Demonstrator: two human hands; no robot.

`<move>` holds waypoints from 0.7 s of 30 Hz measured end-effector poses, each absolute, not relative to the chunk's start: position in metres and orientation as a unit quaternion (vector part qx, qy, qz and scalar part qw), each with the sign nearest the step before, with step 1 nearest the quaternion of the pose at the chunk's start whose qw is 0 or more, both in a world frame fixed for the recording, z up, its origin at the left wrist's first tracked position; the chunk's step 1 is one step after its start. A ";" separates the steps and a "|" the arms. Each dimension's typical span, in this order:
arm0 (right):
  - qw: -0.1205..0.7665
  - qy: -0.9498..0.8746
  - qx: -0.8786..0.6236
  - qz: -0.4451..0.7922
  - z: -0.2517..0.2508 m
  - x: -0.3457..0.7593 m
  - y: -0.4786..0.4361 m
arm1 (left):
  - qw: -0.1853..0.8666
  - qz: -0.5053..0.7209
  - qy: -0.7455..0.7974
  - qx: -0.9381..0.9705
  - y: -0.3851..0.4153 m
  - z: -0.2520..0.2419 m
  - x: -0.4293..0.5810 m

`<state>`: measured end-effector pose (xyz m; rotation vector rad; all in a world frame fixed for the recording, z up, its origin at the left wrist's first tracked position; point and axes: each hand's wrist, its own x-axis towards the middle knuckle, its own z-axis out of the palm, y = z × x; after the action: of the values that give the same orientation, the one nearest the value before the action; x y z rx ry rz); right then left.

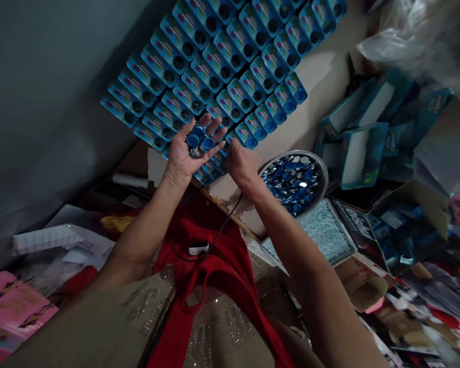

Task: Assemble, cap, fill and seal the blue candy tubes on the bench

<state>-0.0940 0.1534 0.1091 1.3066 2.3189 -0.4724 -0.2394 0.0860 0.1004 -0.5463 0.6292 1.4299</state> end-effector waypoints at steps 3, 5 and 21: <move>0.226 0.838 0.466 -0.173 0.113 -0.096 0.157 | 0.673 0.634 0.296 -0.240 0.083 0.100 -0.242; 0.210 0.845 0.453 -0.194 0.120 -0.094 0.158 | 0.671 0.631 0.311 -0.235 0.078 0.102 -0.245; -0.070 0.831 0.443 -0.329 0.121 -0.085 0.146 | 0.660 0.631 0.329 -0.241 0.073 0.105 -0.238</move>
<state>-0.0849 0.1457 0.1214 1.4560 2.7341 -1.0828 -0.2383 0.0732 0.1054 -0.5454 0.7457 1.4283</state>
